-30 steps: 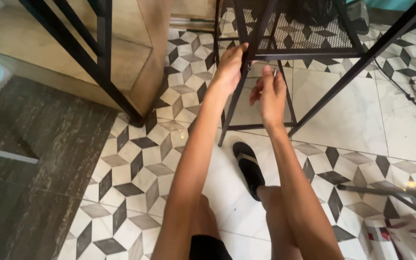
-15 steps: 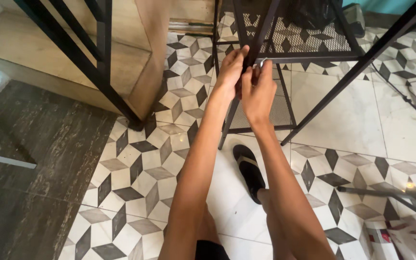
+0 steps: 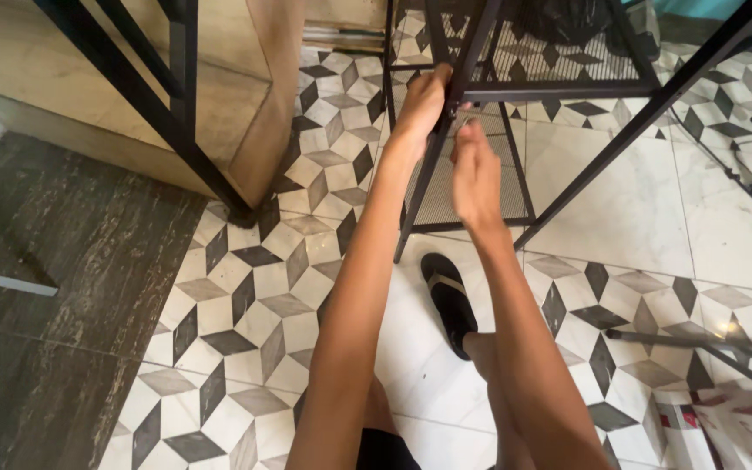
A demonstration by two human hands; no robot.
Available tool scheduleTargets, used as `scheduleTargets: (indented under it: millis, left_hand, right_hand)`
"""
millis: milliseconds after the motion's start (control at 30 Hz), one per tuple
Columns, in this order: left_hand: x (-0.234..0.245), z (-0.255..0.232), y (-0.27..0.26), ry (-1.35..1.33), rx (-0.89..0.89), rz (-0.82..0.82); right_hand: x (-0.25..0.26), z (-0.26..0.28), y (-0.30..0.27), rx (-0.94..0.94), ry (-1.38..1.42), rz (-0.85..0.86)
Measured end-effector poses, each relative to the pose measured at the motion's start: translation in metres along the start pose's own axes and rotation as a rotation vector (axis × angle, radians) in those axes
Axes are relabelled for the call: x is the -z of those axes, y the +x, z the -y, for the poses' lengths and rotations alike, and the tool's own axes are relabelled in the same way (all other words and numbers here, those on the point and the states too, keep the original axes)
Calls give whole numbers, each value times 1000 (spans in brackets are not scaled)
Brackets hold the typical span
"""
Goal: The person assembles a black metal mesh shelving unit. They position the mesh shelves and use a small tool to tighten screws at the joints of the frame.
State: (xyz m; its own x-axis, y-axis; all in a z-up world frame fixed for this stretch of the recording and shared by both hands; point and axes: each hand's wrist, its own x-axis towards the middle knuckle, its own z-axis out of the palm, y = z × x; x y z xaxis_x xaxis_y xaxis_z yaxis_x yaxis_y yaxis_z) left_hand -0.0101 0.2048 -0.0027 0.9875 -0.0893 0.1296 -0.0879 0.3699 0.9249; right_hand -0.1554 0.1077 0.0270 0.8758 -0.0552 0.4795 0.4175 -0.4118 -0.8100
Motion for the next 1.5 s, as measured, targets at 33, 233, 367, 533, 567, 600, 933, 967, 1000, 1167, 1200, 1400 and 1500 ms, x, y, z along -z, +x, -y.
scheduleTargets:
  millis: [33,233,367,533,567,600,933,967,1000,1167,1200,1400,1500]
  left_hand:
    - [-2,1,-1,-23,-8,24]
    - [-5,-5,-11,129,54,-76]
    - [-8,-12,-15,28,22,-78]
    - [-13,-13,-17,-66,48,-76]
    - [-13,-12,-18,-55,49,-79]
    - [-12,-12,-18,-43,49,-81]
    - [-14,-14,-21,-78,11,-86]
    - [-13,-15,-23,-58,24,-90]
    - [-13,-15,-24,-41,38,-93]
    - [-14,-18,-26,-74,8,-93]
    - [-14,-17,-27,-56,22,-93]
    - [-16,-13,-25,-137,-23,-88]
    - [-15,-15,-27,-87,17,-89]
  right_hand:
    - [2,-2,-4,-38,143,14]
    - [4,0,-6,-237,661,182]
    - [-1,-8,-5,-201,690,225]
    - [-8,-19,-8,-125,607,182]
    - [-9,-19,-9,-124,570,178]
    - [-10,-20,-9,-121,533,174]
    - [-20,-22,-6,-9,481,89]
    - [-21,-22,-7,4,479,78]
    - [-20,-22,-8,16,475,68]
    - [-18,-19,-8,17,386,29]
    - [-17,-19,-9,8,389,29]
    - [-17,-23,-7,-2,461,58]
    - [-17,-26,-6,49,444,34]
